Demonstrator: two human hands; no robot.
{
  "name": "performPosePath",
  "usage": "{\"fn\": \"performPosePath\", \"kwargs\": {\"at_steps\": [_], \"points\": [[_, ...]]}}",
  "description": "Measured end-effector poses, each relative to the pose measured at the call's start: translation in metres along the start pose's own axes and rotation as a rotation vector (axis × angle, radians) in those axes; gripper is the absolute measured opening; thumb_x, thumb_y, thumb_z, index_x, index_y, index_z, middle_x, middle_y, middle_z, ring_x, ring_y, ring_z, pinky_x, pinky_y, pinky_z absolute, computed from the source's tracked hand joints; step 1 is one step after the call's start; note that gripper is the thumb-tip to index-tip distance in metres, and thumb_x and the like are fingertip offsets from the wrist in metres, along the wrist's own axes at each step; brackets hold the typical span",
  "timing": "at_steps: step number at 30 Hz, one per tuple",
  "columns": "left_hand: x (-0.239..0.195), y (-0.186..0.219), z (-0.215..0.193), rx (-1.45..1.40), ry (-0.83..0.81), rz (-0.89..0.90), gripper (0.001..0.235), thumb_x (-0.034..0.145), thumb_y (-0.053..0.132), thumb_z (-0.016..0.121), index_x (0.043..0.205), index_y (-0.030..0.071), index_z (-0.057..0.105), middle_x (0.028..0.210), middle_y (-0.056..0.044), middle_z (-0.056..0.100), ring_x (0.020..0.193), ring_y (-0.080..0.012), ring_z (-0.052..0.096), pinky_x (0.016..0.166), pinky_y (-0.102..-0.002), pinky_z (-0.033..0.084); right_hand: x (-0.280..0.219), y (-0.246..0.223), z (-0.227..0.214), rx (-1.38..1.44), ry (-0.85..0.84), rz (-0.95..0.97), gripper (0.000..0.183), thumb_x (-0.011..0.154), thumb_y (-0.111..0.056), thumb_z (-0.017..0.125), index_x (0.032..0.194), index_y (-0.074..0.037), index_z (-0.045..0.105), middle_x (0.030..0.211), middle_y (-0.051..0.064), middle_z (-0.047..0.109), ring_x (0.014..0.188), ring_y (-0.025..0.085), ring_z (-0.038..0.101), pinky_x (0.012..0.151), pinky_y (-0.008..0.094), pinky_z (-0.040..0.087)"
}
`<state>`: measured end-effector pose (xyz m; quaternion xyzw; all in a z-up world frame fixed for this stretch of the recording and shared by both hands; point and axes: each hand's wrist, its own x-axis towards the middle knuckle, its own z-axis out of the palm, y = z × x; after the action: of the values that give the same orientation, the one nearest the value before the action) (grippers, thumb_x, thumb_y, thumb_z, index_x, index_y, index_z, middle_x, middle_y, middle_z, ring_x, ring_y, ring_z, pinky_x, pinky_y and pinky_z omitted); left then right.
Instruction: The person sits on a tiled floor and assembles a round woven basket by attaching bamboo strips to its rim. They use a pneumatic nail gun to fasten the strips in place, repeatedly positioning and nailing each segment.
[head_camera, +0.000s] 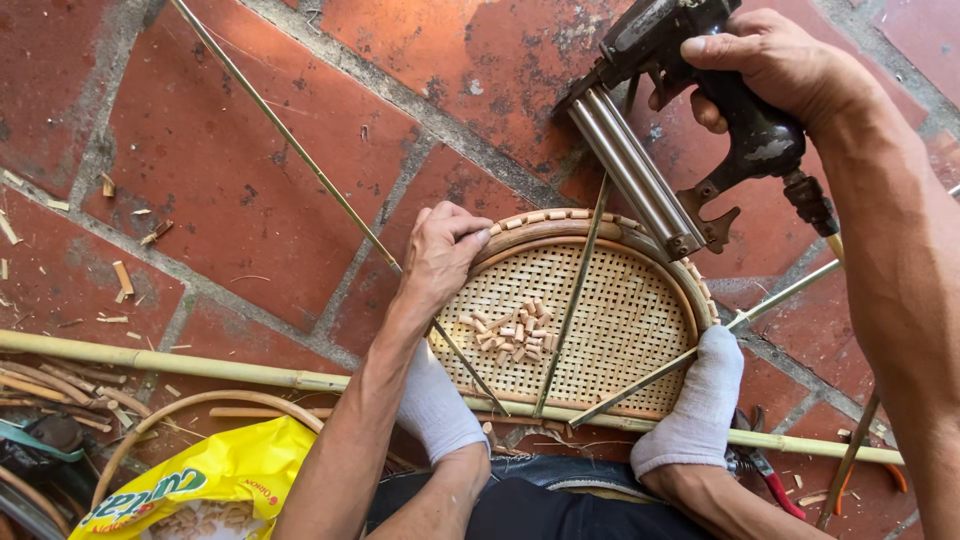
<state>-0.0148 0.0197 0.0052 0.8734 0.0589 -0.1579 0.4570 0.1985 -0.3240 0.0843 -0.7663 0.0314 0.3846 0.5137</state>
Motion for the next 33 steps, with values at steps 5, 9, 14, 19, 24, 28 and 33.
{"fn": "performPosePath", "kwargs": {"at_steps": [5, 9, 14, 19, 24, 28, 33], "points": [[0.003, 0.005, 0.0, -0.002, 0.003, -0.016, 0.016, 0.088, 0.02, 0.074, 0.099, 0.014, 0.084, 0.093, -0.002, 0.069, 0.096, -0.0194, 0.055, 0.092, -0.038, 0.046, -0.001, -0.002, -0.001, -0.054, 0.031, 0.018, 0.035, 0.103, -0.031, 0.066, 0.107, 0.004, 0.069, 0.067, 0.014, 0.063, 0.051, 0.019, 0.059, 0.049, 0.033, 0.048], [-0.001, 0.005, -0.001, -0.005, -0.033, -0.089, 0.016, 0.087, 0.02, 0.074, 0.098, 0.014, 0.084, 0.093, -0.003, 0.069, 0.098, -0.0197, 0.056, 0.093, -0.038, 0.046, -0.005, -0.02, 0.008, -0.154, 0.059, 0.065, 0.035, 0.103, -0.031, 0.065, 0.109, 0.003, 0.069, 0.07, 0.014, 0.066, 0.055, 0.018, 0.062, 0.049, 0.032, 0.05], [0.004, 0.006, -0.004, 0.006, -0.026, -0.056, 0.017, 0.085, 0.02, 0.074, 0.099, 0.014, 0.084, 0.093, -0.002, 0.069, 0.099, -0.0204, 0.057, 0.094, -0.039, 0.046, -0.016, -0.078, 0.035, -0.352, 0.057, 0.046, 0.04, 0.104, -0.031, 0.063, 0.114, 0.008, 0.069, 0.081, 0.015, 0.071, 0.061, 0.019, 0.068, 0.053, 0.034, 0.058], [0.005, 0.007, 0.0, 0.033, -0.034, -0.136, 0.016, 0.085, 0.022, 0.075, 0.097, 0.016, 0.084, 0.096, -0.002, 0.069, 0.1, -0.0211, 0.057, 0.093, -0.04, 0.047, -0.033, -0.144, 0.095, -0.644, -0.033, 0.087, 0.042, 0.1, -0.028, 0.065, 0.123, 0.007, 0.064, 0.088, 0.021, 0.074, 0.064, 0.025, 0.074, 0.055, 0.036, 0.063], [0.001, 0.008, 0.006, 0.027, 0.068, -0.124, 0.012, 0.083, 0.022, 0.077, 0.091, 0.015, 0.083, 0.097, -0.002, 0.07, 0.101, -0.0226, 0.059, 0.092, -0.042, 0.047, -0.025, -0.193, 0.155, -0.735, -0.239, 0.218, 0.045, 0.098, -0.03, 0.066, 0.122, 0.008, 0.063, 0.087, 0.024, 0.074, 0.064, 0.028, 0.073, 0.054, 0.038, 0.061], [-0.001, 0.009, 0.011, -0.023, 0.134, -0.121, 0.009, 0.083, 0.02, 0.077, 0.087, 0.013, 0.081, 0.097, -0.003, 0.073, 0.1, -0.0239, 0.062, 0.09, -0.044, 0.048, -0.006, -0.203, 0.188, -0.745, -0.359, 0.27, 0.05, 0.096, -0.036, 0.068, 0.117, 0.009, 0.064, 0.081, 0.023, 0.076, 0.062, 0.028, 0.074, 0.053, 0.04, 0.061], [-0.002, 0.008, 0.009, -0.07, 0.166, -0.129, 0.01, 0.082, 0.019, 0.078, 0.085, 0.01, 0.08, 0.096, -0.007, 0.073, 0.099, -0.0279, 0.062, 0.089, -0.047, 0.047, 0.017, -0.2, 0.206, -0.854, -0.465, 0.353, 0.049, 0.094, -0.035, 0.065, 0.108, 0.012, 0.07, 0.082, 0.023, 0.077, 0.063, 0.028, 0.074, 0.056, 0.042, 0.062]]}}
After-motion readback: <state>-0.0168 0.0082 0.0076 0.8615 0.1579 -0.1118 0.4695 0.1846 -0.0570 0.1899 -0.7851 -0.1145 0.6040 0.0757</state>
